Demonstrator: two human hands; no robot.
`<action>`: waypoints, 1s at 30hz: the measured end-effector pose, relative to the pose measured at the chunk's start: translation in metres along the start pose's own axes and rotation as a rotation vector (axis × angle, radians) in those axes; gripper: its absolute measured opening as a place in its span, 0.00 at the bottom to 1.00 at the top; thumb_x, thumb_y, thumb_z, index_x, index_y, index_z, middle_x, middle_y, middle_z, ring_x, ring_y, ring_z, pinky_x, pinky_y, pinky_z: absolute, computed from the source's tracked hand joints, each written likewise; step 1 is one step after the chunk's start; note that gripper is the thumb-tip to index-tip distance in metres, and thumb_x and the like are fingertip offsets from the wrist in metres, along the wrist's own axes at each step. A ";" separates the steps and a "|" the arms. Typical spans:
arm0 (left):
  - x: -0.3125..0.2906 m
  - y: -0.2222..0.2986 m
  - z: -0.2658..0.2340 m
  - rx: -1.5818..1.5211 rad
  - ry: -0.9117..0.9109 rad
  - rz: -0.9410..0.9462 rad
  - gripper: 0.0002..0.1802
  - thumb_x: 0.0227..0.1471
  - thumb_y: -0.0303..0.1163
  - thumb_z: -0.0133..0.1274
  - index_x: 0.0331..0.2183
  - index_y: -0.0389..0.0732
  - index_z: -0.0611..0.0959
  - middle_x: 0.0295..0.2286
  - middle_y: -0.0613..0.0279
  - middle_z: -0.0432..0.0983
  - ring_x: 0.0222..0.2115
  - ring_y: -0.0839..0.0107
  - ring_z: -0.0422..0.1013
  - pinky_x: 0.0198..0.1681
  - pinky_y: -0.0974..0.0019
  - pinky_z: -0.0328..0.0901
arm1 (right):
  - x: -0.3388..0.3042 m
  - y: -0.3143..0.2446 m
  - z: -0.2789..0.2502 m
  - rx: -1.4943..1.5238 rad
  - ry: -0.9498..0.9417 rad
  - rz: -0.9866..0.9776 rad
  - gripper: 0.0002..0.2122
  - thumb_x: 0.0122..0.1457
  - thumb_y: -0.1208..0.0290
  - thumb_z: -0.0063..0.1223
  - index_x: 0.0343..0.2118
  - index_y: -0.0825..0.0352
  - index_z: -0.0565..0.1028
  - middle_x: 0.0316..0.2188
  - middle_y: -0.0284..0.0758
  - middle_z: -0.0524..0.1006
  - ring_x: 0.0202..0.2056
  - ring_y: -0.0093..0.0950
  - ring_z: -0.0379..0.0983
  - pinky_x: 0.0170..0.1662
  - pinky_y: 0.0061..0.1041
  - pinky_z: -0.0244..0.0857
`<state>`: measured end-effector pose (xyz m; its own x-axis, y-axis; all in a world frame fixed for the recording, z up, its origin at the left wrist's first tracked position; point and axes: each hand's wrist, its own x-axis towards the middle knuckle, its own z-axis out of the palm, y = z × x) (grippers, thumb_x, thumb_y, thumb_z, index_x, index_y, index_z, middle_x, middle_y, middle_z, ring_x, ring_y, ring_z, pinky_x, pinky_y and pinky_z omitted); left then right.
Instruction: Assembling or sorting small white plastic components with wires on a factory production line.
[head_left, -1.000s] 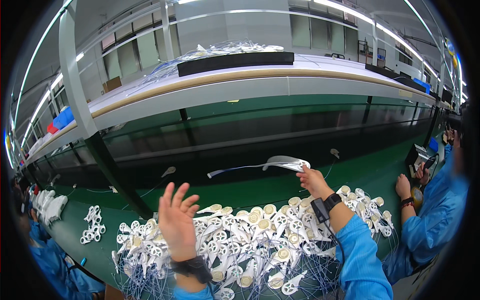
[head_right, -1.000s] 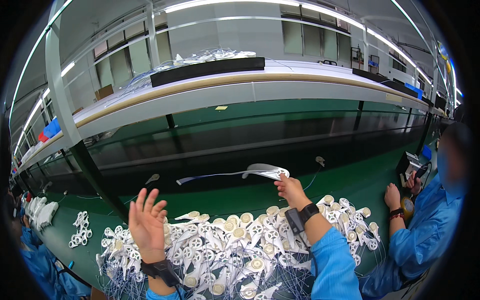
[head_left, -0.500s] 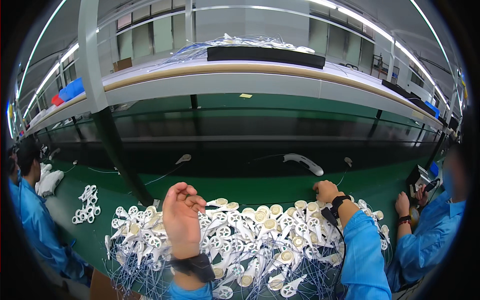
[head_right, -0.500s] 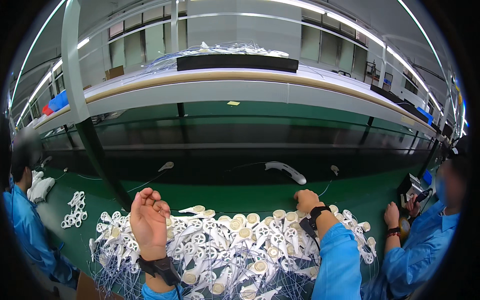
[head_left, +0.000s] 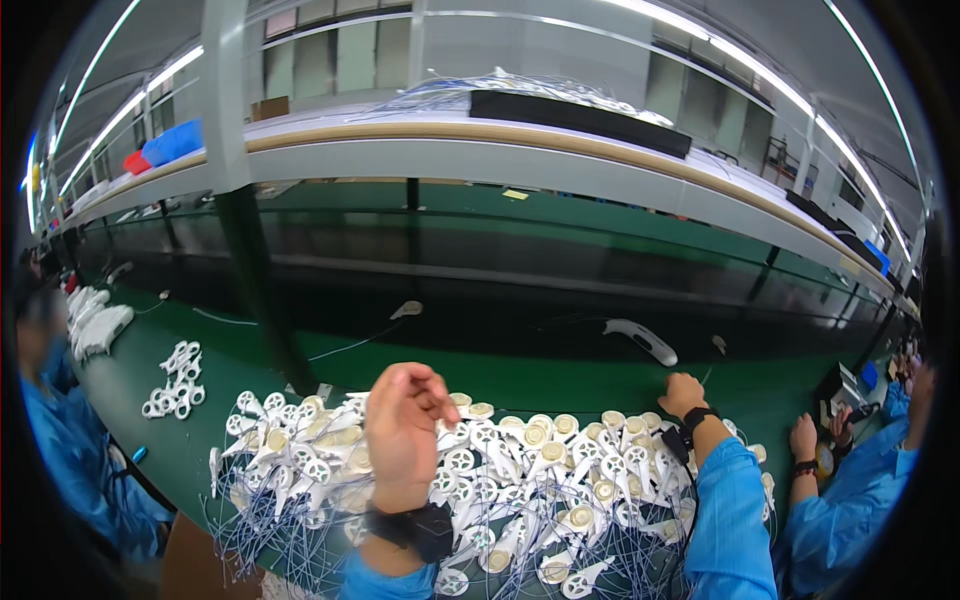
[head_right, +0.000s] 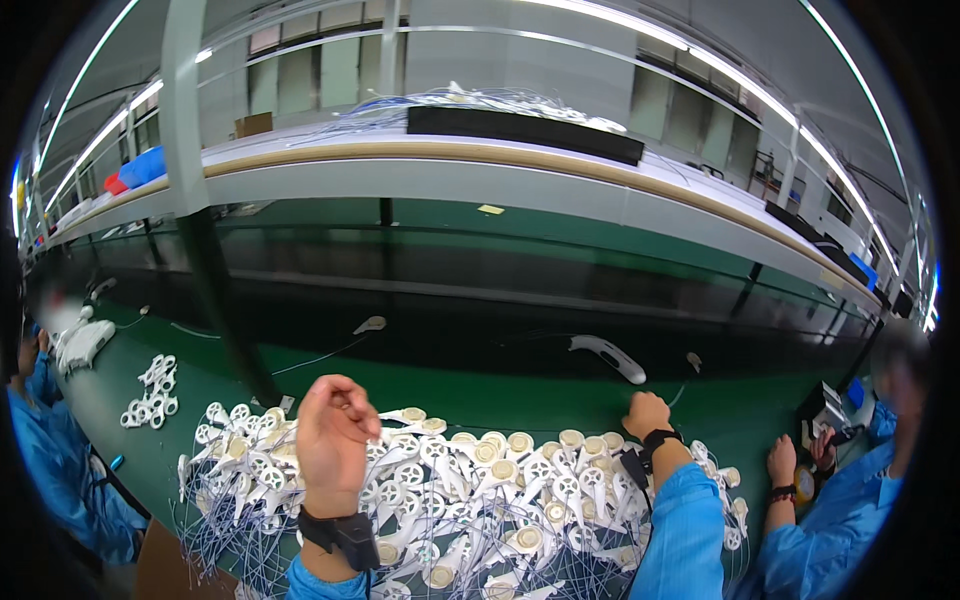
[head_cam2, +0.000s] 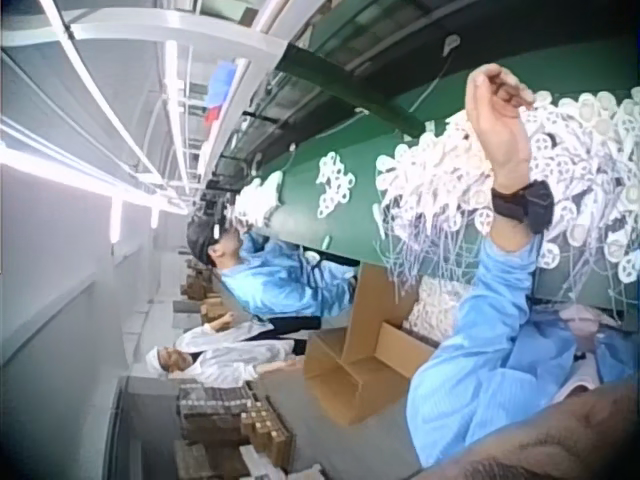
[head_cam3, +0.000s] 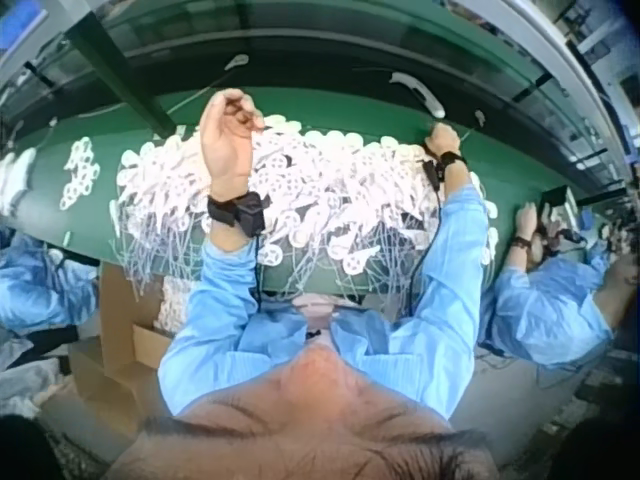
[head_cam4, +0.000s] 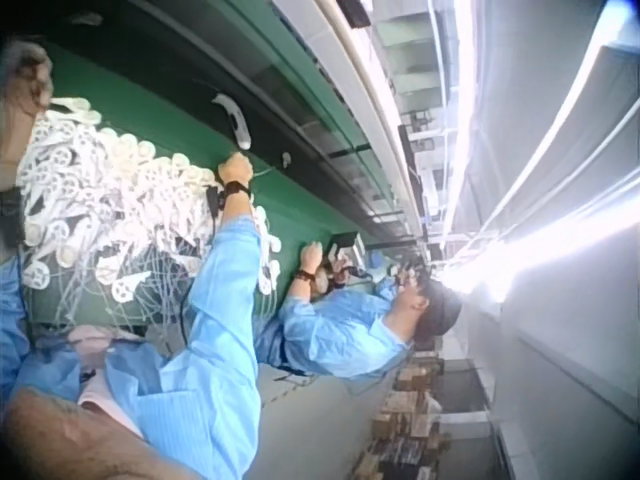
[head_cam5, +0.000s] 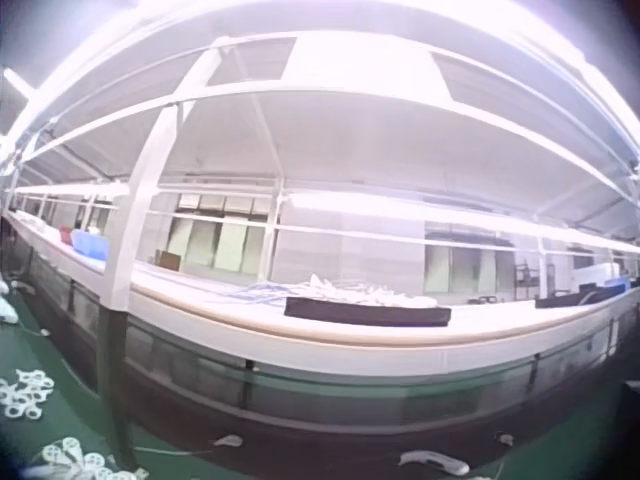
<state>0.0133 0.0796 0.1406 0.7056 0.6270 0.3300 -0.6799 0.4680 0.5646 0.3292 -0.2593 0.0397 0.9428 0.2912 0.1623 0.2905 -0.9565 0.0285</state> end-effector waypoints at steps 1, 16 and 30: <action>0.001 -0.005 0.002 0.014 -0.022 -0.016 0.15 0.60 0.37 0.42 0.33 0.35 0.75 0.23 0.58 0.71 0.19 0.66 0.70 0.22 0.67 0.67 | 0.004 0.009 0.003 -0.084 -0.104 0.099 0.12 0.42 0.71 0.62 0.33 0.65 0.80 0.37 0.45 0.79 0.41 0.42 0.76 0.44 0.37 0.72; -0.009 -0.021 0.018 0.195 -0.407 -0.259 0.10 0.59 0.33 0.49 0.35 0.35 0.77 0.21 0.66 0.73 0.19 0.81 0.68 0.23 0.78 0.63 | 0.078 0.132 0.068 0.656 0.433 0.178 0.06 0.51 0.72 0.58 0.28 0.70 0.77 0.21 0.37 0.77 0.23 0.32 0.75 0.24 0.28 0.67; -0.018 -0.021 0.030 0.349 -0.484 -0.237 0.09 0.56 0.33 0.52 0.31 0.36 0.76 0.20 0.69 0.71 0.19 0.86 0.64 0.21 0.80 0.60 | 0.012 0.093 -0.123 1.676 0.508 -0.168 0.19 0.62 0.65 0.51 0.54 0.67 0.68 0.45 0.30 0.74 0.42 0.16 0.69 0.47 0.17 0.61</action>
<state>0.0211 0.0396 0.1453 0.8945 0.1410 0.4242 -0.4470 0.2782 0.8502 0.3475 -0.3468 0.1658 0.8429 0.0288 0.5373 0.5182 0.2252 -0.8251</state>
